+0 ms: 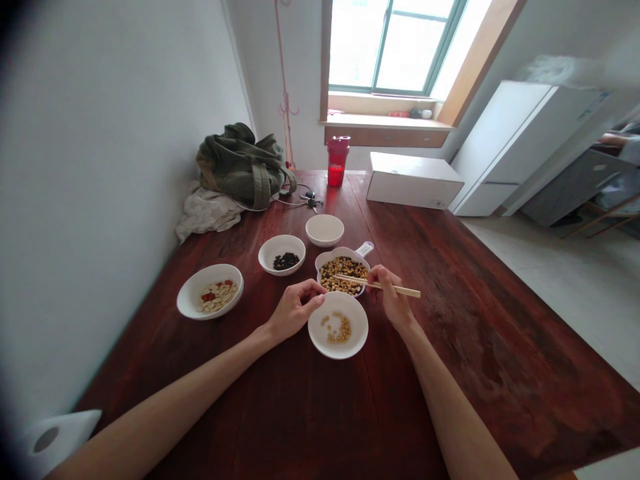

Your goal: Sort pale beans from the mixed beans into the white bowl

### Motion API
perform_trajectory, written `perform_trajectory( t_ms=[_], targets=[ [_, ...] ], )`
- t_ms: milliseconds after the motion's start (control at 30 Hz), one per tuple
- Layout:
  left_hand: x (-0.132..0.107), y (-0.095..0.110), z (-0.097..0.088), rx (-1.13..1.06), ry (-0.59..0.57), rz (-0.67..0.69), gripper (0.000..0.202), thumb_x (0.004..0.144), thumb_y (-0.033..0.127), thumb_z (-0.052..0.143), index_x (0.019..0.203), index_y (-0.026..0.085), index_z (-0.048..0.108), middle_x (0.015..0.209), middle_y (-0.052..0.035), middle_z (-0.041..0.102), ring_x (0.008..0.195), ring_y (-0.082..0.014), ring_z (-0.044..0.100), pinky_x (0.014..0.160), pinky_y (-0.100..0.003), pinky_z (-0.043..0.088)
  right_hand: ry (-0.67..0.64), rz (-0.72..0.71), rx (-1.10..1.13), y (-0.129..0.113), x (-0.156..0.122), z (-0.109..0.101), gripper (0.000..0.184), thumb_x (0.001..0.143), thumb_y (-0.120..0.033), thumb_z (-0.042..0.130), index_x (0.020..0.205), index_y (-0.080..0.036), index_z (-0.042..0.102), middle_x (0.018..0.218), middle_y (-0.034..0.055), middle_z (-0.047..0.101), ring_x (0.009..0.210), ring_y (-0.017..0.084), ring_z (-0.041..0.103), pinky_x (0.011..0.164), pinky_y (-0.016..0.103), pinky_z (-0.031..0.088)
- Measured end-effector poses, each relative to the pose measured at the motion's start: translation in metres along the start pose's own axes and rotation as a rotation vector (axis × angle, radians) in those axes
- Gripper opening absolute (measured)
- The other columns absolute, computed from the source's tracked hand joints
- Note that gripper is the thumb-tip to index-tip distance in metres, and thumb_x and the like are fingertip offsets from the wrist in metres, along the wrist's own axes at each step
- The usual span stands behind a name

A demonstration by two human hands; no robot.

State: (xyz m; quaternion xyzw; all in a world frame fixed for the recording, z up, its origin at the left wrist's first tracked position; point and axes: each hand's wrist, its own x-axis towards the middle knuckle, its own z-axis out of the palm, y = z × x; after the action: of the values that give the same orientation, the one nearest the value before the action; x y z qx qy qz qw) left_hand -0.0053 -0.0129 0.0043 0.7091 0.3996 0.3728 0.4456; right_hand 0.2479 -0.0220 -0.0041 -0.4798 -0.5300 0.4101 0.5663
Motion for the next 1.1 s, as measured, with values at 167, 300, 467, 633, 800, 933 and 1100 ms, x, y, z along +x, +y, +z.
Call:
perform_trajectory(
  t_ms=[167,300,467,633,800,933,1100],
  targets=[
    [0.0,0.0,0.0,0.003,-0.004,0.003,0.023,0.091,0.034,0.062,0.093,0.014,0.073,0.069,-0.0001,0.06,0.062,-0.0121,0.051,0.06,-0.024,0.038,-0.031,-0.004,0.065,-0.004,-0.001,0.0,0.055,0.093,-0.072,0.047,0.073,-0.023,0.061,0.062,0.0015,0.057,0.055,0.016,0.052,0.046,0.026,0.04],
    [0.0,0.0,0.0,0.004,-0.006,0.006,0.023,0.091,0.034,0.061,0.093,0.014,0.073,0.069,-0.0001,0.06,0.062,-0.012,0.051,0.06,-0.024,0.038,-0.039,-0.004,0.058,-0.002,-0.001,-0.003,0.057,0.094,-0.072,0.044,0.073,-0.022,0.061,0.062,0.0015,0.056,0.054,0.015,0.051,0.046,0.026,0.039],
    [0.0,-0.001,0.0,0.011,-0.009,0.008,0.024,0.092,0.033,0.06,0.094,0.013,0.072,0.069,0.0001,0.059,0.063,-0.0118,0.05,0.06,-0.024,0.038,-0.067,-0.056,-0.023,0.002,0.0,-0.005,0.055,0.099,-0.064,0.044,0.069,-0.022,0.061,0.064,0.0016,0.056,0.055,0.015,0.048,0.049,0.027,0.038],
    [-0.001,-0.001,0.0,0.01,-0.014,0.011,0.024,0.093,0.033,0.06,0.094,0.013,0.072,0.069,0.0003,0.059,0.063,-0.0115,0.05,0.06,-0.023,0.038,-0.033,-0.079,-0.063,0.008,0.001,-0.007,0.054,0.1,-0.06,0.043,0.067,-0.022,0.06,0.063,0.0013,0.054,0.054,0.015,0.047,0.049,0.028,0.036],
    [0.0,0.0,0.0,0.014,-0.005,0.009,0.023,0.092,0.032,0.06,0.094,0.013,0.072,0.069,0.0003,0.059,0.063,-0.0113,0.05,0.06,-0.023,0.038,-0.009,-0.087,-0.088,0.014,0.001,-0.006,0.05,0.102,-0.057,0.044,0.071,-0.022,0.061,0.062,0.0,0.052,0.052,0.014,0.045,0.048,0.028,0.033],
    [0.0,0.0,0.0,0.016,-0.006,0.011,0.022,0.091,0.032,0.061,0.094,0.013,0.073,0.07,-0.0001,0.06,0.064,-0.0116,0.051,0.06,-0.023,0.038,-0.021,-0.095,-0.085,0.012,0.0,-0.004,0.049,0.102,-0.056,0.044,0.073,-0.021,0.062,0.063,-0.0005,0.052,0.052,0.013,0.043,0.047,0.027,0.032],
    [0.0,0.0,0.0,0.017,-0.012,0.013,0.024,0.093,0.033,0.06,0.095,0.013,0.072,0.07,-0.0001,0.06,0.064,-0.0117,0.052,0.061,-0.023,0.039,-0.028,-0.102,-0.098,0.011,0.0,-0.004,0.047,0.102,-0.055,0.046,0.074,-0.021,0.063,0.064,-0.0004,0.053,0.053,0.013,0.044,0.048,0.027,0.032]
  ],
)
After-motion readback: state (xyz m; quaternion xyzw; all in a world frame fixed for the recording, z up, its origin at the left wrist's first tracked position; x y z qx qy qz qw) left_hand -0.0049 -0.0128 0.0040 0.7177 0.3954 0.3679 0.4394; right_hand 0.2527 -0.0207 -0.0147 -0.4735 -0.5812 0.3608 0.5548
